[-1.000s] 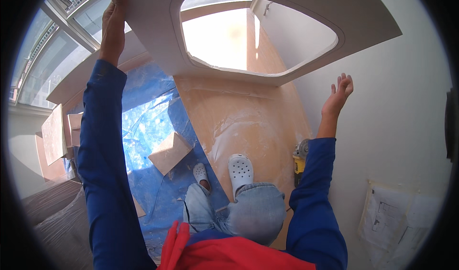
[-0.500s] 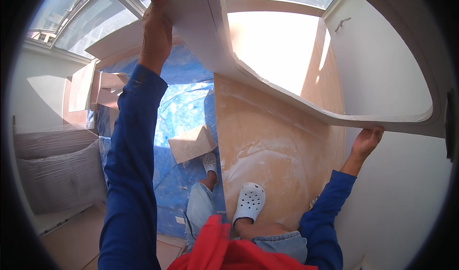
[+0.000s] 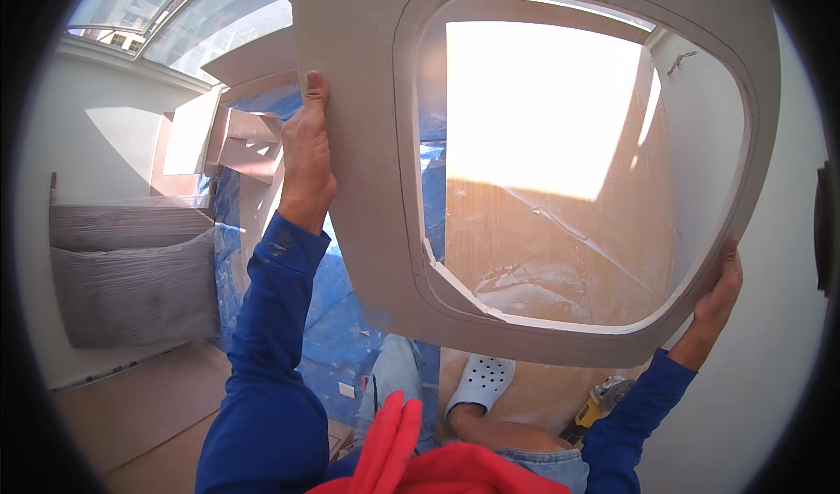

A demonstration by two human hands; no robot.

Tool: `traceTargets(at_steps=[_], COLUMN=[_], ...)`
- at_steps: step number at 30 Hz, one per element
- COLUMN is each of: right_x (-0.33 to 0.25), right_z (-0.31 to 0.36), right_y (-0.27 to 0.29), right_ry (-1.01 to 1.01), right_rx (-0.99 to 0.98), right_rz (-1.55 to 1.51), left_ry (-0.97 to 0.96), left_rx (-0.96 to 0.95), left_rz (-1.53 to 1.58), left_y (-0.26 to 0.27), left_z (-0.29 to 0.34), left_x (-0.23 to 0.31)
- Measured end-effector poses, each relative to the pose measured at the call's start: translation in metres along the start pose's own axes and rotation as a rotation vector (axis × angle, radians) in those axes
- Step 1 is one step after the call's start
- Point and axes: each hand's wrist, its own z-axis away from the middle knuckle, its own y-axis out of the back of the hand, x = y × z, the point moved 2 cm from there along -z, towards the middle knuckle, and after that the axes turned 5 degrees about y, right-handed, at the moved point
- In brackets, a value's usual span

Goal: The person uses an angle grinder to cut a curved shape into a white tile. They hold the tile with one hand and guide the grinder with the other, then lift the tile to inspect the cut and continue grinding along the marked line.

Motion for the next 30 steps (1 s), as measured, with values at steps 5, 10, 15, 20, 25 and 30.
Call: traceTargets(at_steps=[5, 10, 15, 20, 25, 30], right_x=[0.05, 0.122, 0.154, 0.17, 0.178, 0.181], right_z=[0.006, 0.016, 0.026, 0.026, 0.019, 0.015], right_y=[-0.04, -0.064, -0.08, -0.088, -0.095, -0.103], right_ry=[-0.15, -0.305, -0.314, -0.313, -0.335, -0.311], right_rx=[-0.161, -0.286, -0.276, -0.286, -0.297, -0.305], right_rz=[0.204, 0.267, 0.314, 0.393, 0.424, 0.448], left_ry=[0.358, 0.52, 0.572, 0.579, 0.61, 0.66], left_rx=[0.094, 0.197, 0.228, 0.222, 0.228, 0.242], left_rz=[-0.023, -0.111, -0.109, -0.096, -0.115, -0.134], left_y=[0.039, 0.071, 0.086, 0.09, 0.09, 0.09], left_z=[0.014, 0.039, 0.046, 0.05, 0.048, 0.042], left_x=[-0.093, -0.173, -0.211, -0.226, -0.239, -0.248])
